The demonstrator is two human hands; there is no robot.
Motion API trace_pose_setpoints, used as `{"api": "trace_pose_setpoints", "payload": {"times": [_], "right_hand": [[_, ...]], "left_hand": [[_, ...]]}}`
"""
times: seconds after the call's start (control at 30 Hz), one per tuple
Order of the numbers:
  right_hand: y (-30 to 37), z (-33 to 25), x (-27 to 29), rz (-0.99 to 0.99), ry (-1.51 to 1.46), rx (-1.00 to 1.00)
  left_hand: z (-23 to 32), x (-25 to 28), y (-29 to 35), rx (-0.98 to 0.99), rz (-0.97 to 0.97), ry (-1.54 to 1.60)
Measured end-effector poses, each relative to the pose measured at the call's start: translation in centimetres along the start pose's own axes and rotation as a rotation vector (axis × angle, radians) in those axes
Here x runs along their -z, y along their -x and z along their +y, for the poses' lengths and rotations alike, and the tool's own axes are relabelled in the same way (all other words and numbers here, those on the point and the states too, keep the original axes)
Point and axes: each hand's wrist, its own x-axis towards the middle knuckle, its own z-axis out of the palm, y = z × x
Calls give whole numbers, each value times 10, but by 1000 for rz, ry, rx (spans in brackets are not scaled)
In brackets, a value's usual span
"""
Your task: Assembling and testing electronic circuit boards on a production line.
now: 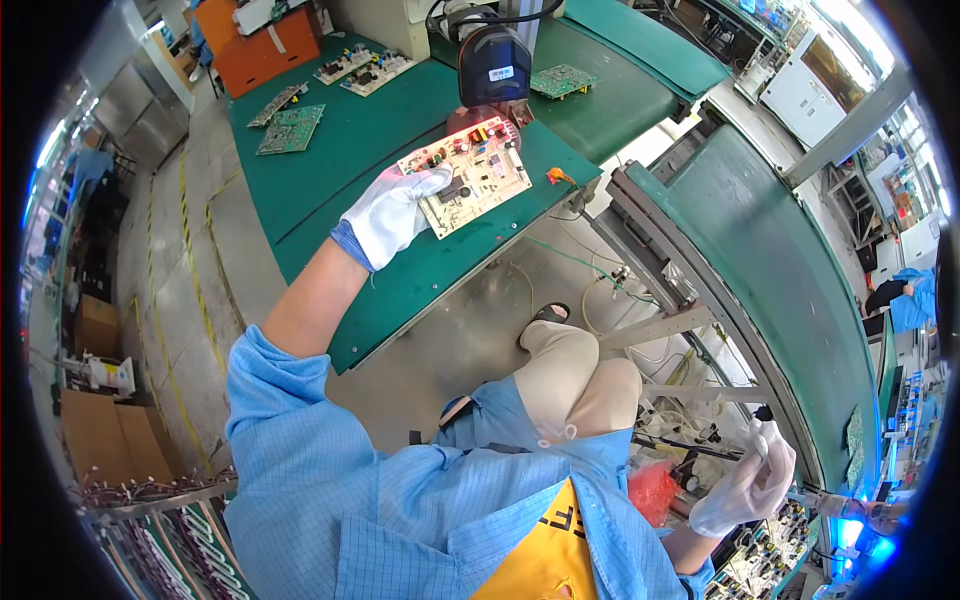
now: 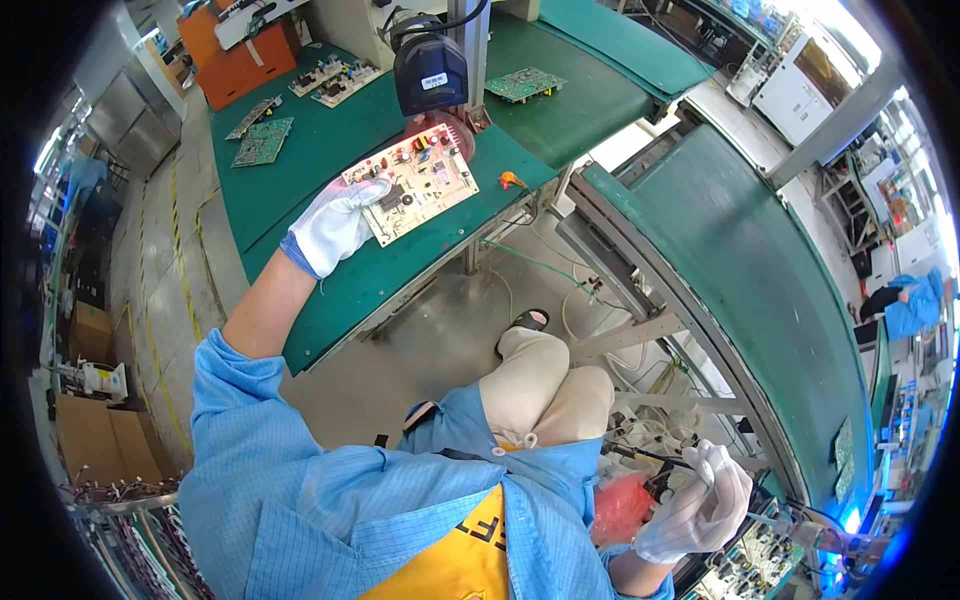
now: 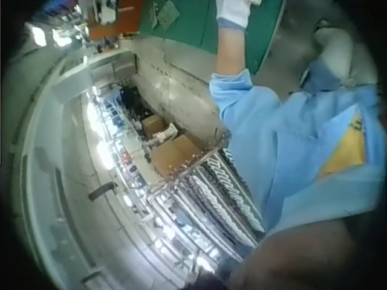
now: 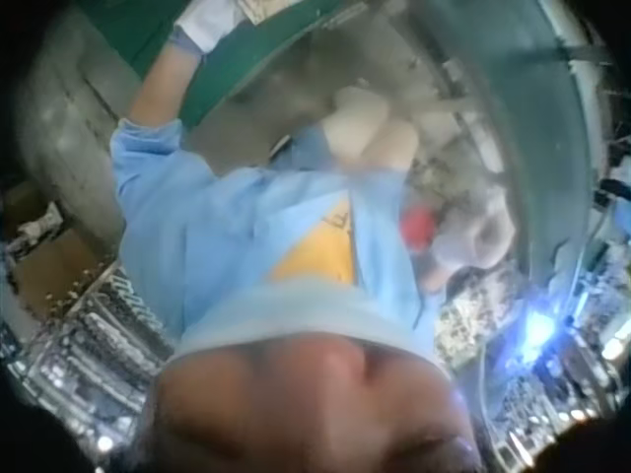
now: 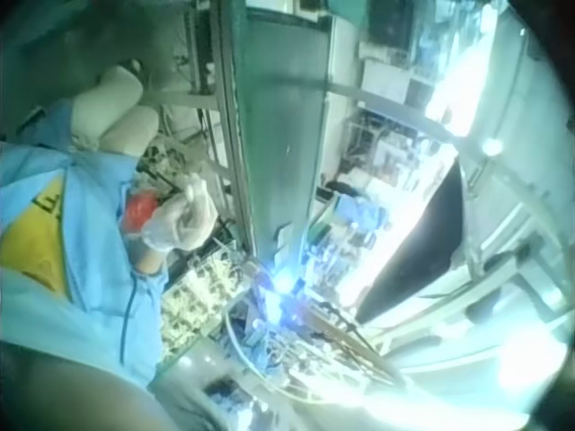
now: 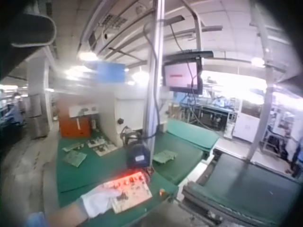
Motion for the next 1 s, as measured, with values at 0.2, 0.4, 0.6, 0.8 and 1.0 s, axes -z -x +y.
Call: {"api": "trace_pose_setpoints", "payload": {"times": [0.2, 0.4, 0.6, 0.8, 1.0], "right_hand": [[-3, 0, 3, 45, 9, 18], [-5, -7, 5, 111, -7, -46], [-7, 1, 4, 108, -54, -33], [-12, 12, 26, 190, 43, 105], [-4, 51, 106, 367, 422, 374]], "left_hand": [[4, -4, 4, 42, -5, -49], [1, 1, 2, 60, -30, -56], [9, -5, -11, 82, -30, 185], [4, 0, -23, -6, 147, 271], [-5, -4, 0, 184, -22, 180]]}}
